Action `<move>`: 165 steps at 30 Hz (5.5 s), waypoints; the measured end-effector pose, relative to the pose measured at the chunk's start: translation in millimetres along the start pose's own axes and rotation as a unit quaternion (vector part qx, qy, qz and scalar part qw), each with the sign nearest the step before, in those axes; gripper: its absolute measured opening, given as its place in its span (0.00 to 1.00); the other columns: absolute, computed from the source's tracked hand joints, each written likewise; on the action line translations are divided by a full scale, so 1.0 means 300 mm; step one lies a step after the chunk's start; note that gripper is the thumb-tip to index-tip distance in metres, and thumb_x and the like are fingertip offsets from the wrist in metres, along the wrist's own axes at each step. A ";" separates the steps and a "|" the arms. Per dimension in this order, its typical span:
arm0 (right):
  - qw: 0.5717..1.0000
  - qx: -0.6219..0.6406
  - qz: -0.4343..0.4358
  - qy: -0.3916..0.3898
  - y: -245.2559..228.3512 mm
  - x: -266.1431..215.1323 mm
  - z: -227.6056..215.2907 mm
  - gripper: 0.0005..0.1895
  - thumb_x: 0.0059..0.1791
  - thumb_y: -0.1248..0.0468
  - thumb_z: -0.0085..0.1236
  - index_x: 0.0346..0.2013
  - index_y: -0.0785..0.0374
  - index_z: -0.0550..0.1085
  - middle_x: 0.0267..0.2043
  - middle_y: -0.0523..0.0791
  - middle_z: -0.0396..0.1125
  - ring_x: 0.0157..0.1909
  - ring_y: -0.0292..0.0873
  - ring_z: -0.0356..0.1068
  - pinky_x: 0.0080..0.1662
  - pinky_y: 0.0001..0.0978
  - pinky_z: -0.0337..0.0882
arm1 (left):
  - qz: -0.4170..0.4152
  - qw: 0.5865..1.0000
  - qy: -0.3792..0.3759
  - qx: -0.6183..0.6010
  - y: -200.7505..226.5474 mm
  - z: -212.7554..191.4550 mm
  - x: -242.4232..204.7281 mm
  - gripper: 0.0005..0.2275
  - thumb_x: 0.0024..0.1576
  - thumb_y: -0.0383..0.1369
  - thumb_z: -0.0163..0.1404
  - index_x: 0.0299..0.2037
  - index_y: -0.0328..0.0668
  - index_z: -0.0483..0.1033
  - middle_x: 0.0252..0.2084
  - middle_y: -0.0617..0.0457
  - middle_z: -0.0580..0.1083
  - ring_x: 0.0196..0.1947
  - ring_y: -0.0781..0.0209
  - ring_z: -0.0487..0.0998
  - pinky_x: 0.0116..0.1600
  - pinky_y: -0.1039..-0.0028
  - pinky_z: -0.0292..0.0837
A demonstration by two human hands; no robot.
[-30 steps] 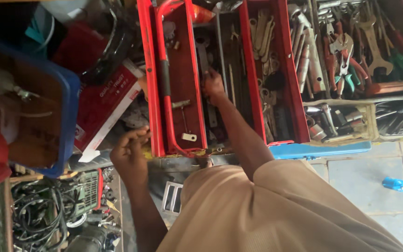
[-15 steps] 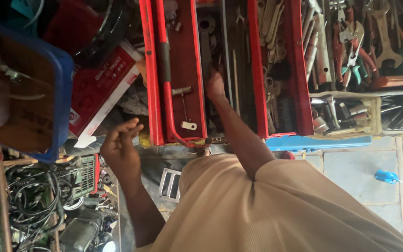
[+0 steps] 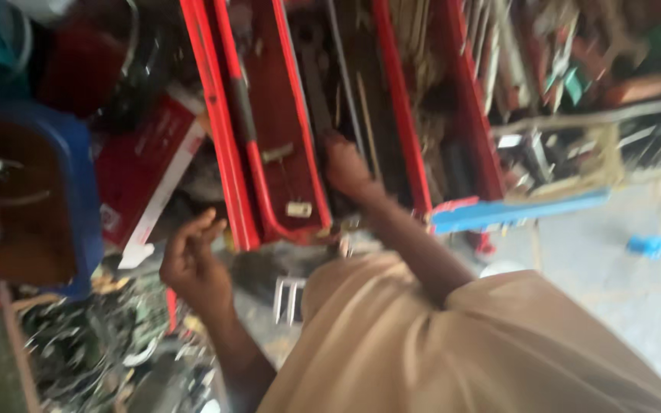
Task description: The person opens a red toolbox and rummages through various compartments, picking up and placing back wrenches, sockets, and a hammer. They wipe the toolbox surface with a cloth and continue sorting tools within the cluttered workshop environment.
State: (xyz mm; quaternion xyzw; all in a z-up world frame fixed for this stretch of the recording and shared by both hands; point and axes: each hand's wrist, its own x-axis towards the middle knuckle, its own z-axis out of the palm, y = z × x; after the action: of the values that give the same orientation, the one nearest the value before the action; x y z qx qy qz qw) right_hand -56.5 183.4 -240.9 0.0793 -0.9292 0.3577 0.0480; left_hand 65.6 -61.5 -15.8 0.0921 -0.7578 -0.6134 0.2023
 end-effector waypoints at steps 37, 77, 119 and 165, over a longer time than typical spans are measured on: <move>0.959 0.076 0.188 0.197 0.708 -0.299 -1.255 0.09 0.55 0.59 0.59 0.41 0.63 0.78 0.34 0.52 0.74 0.36 0.51 0.78 0.38 0.41 0.74 | 0.188 0.888 -0.240 0.344 0.326 1.389 -0.540 0.31 0.60 0.35 0.57 0.72 0.37 0.57 0.74 0.31 0.55 0.73 0.28 0.57 0.75 0.45 0.54; 0.731 0.655 0.186 -0.043 0.304 -0.110 -1.287 0.25 0.52 0.62 0.61 0.53 0.78 0.62 0.40 0.52 0.68 0.35 0.44 0.71 0.37 0.34 0.73 | 0.073 0.989 0.039 0.122 0.145 0.793 -0.299 0.10 0.65 0.26 0.53 0.55 0.36 0.73 0.56 0.45 0.76 0.54 0.51 0.80 0.55 0.68 0.78; 0.991 0.093 0.085 -0.039 -0.053 -0.142 -0.936 0.17 0.53 0.67 0.54 0.56 0.70 0.74 0.47 0.58 0.74 0.51 0.53 0.76 0.52 0.40 0.73 | 0.034 0.997 -0.036 0.065 0.061 0.757 -0.274 0.09 0.63 0.24 0.54 0.52 0.36 0.73 0.50 0.46 0.77 0.49 0.52 0.80 0.54 0.68 0.76; 0.894 0.267 0.293 0.209 0.779 -0.497 -1.297 0.08 0.56 0.68 0.53 0.45 0.68 0.77 0.37 0.47 0.77 0.40 0.39 0.80 0.42 0.27 0.77 | -0.030 0.917 -0.200 0.344 0.055 1.280 -0.297 0.17 0.61 0.43 0.56 0.38 0.31 0.77 0.30 0.34 0.75 0.32 0.37 0.78 0.40 0.55 0.71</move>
State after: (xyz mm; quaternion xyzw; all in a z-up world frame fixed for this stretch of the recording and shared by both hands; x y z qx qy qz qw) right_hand 60.0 632.8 -128.6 -0.2630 -0.7488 0.5982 0.1110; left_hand -13.4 319.6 -80.5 0.0541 -0.9434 -0.3267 -0.0163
